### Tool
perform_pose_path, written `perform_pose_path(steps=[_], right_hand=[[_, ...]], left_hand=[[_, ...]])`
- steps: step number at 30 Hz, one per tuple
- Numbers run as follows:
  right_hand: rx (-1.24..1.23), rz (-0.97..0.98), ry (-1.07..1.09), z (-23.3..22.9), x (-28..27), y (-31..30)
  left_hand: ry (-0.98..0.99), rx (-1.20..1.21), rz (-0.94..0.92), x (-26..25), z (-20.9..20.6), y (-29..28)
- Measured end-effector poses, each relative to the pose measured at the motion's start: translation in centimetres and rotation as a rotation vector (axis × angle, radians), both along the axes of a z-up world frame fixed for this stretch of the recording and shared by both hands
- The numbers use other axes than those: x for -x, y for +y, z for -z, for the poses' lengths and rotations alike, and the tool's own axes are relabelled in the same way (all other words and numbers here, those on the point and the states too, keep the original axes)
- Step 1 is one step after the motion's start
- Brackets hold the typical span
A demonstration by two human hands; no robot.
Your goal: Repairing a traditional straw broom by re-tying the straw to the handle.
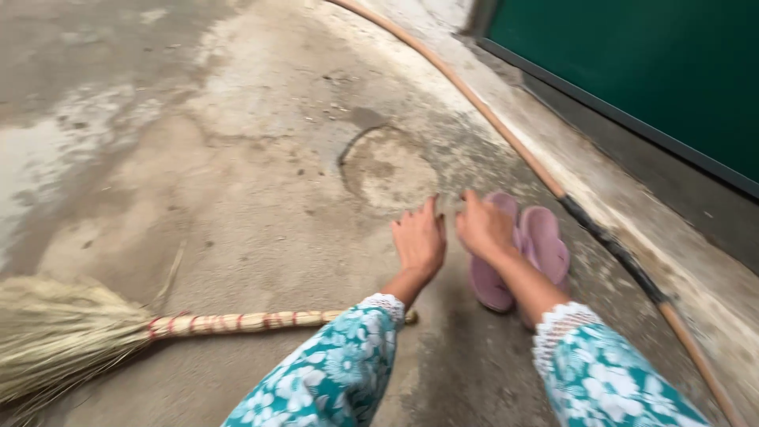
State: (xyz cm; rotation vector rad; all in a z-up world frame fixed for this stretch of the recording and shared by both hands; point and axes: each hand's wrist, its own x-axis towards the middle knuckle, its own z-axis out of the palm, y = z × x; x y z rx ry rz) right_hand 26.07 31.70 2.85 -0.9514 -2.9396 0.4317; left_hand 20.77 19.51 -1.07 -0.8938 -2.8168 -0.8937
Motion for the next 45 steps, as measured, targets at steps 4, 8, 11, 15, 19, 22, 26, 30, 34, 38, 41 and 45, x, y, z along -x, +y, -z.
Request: perform_pose_path(steps=[4,8,11,15,19,22,26,30,34,38,41,45], right_hand=[[0.018,-0.184,0.123,0.3,6.0,-6.9],[0.055,-0.387,0.149,0.0,10.7,-14.5],[0.086,-0.512,0.132,0.5,12.5,-20.2],[0.102,-0.657,0.132,2.6,14.2,-28.0],[0.139,-0.73,0.137,8.4,13.9,-35.3],[0.223,-0.897,-0.014,7.9,12.0,-39.0],[0.114,-1.008,-0.194,9.9,10.7,-41.3],[0.065,-1.009,-0.175,11.0,10.9,-39.6],[0.184,-1.007,-0.159,11.9,11.1,-38.5],[0.416,-0.902,-0.028,12.7,13.2,-36.6],[0.406,-0.882,-0.162,11.3,15.0,-33.6],[0.086,-1.051,-0.274,11.6,16.1,-27.4]], left_hand=[[0.105,-0.021,-0.15,4.7,-2.4,-7.2],[0.075,0.011,-0.346,8.4,-4.6,-15.4],[0.068,0.029,-0.504,9.6,-4.8,-21.3],[0.073,0.05,-0.675,10.4,-4.4,-28.3],[0.068,0.065,-0.749,10.8,-3.1,-33.7],[0.104,0.071,-0.798,10.6,-3.0,-35.8],[0.051,0.099,-0.846,10.5,-3.4,-36.4],[-0.031,0.104,-0.827,11.0,-3.7,-35.0],[0.06,0.048,-0.787,11.2,-2.7,-33.1],[0.058,0.062,-0.742,11.6,-2.2,-31.6],[0.057,0.065,-0.726,11.6,-2.3,-30.8],[0.04,0.058,-0.698,11.8,-1.9,-30.0]])
